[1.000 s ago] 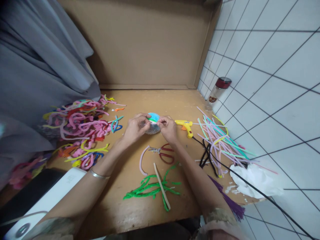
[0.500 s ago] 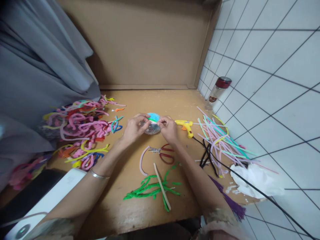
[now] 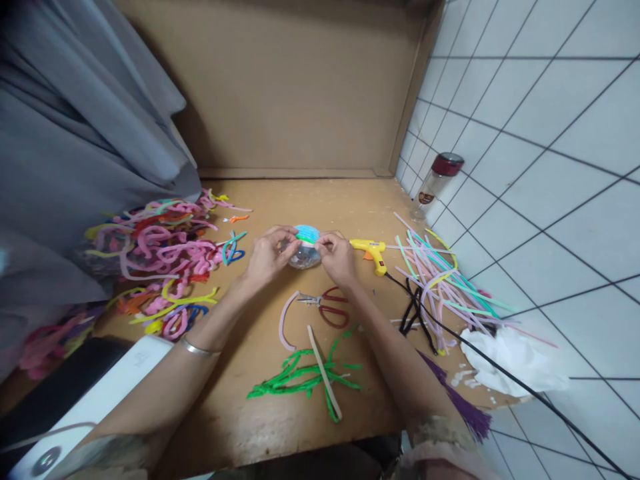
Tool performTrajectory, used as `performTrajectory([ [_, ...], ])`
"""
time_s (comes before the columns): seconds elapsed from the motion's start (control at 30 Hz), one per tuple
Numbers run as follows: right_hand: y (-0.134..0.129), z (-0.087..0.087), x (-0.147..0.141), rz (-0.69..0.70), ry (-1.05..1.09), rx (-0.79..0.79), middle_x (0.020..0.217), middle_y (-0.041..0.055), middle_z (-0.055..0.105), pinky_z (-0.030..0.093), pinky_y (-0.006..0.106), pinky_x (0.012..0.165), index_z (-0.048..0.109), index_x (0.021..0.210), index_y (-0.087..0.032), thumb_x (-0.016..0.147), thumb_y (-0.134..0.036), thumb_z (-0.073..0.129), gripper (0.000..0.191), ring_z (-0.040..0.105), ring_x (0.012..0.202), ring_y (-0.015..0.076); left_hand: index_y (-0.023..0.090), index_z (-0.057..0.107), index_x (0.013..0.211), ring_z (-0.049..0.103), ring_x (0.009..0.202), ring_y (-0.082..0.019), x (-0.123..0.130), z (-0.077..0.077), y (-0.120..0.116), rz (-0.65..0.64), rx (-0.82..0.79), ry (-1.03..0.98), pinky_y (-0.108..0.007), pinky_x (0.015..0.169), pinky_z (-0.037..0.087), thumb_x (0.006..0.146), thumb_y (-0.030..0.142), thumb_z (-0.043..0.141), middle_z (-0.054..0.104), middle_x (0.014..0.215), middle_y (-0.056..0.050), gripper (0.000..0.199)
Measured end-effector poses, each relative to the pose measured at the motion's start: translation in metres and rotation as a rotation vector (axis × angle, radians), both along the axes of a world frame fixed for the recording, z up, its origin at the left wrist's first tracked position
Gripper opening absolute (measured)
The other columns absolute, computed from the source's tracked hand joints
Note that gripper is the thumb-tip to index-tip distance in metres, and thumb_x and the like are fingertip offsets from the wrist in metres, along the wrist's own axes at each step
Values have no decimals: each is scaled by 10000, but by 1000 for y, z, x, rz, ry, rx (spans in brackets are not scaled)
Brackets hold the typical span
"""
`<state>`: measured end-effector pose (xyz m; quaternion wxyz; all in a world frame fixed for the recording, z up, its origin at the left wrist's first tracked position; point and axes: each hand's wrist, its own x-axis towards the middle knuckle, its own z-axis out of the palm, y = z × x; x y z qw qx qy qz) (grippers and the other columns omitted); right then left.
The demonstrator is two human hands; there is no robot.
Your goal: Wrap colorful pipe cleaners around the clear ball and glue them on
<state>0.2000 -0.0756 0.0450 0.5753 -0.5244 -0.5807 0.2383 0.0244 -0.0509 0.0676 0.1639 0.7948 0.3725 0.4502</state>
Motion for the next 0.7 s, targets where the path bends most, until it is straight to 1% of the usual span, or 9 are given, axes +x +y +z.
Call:
performTrajectory([
  [0.17,0,0,0,1,-8,-7,881,51,692,521,330,796,660,681,-202,723,-213,631,52,646,872,195,173,637,784,687,949,-195,0,1,-2,19,-12,1,-340,887,539,873,275,595,724,1026,-96,141],
  [0.37,0,-1,-2,-12,24,23,850,40,690,525,343,813,657,664,-209,704,-212,628,49,649,855,194,175,629,775,685,951,-199,1,1,-2,20,-19,-12,-347,890,537,866,272,597,726,1019,-99,137],
  [0.53,1,-2,-1,-11,32,35,852,49,696,528,348,807,657,660,-207,706,-223,631,55,657,857,202,177,629,776,682,961,-201,1,0,-2,14,-25,-19,-350,898,534,865,280,601,723,1024,-99,139],
  [0.7,1,-1,0,-15,13,17,853,47,699,523,353,827,650,654,-212,703,-204,626,55,659,874,204,180,628,774,683,956,-206,1,1,-2,10,-34,-20,-358,885,536,859,287,606,723,1027,-101,138],
])
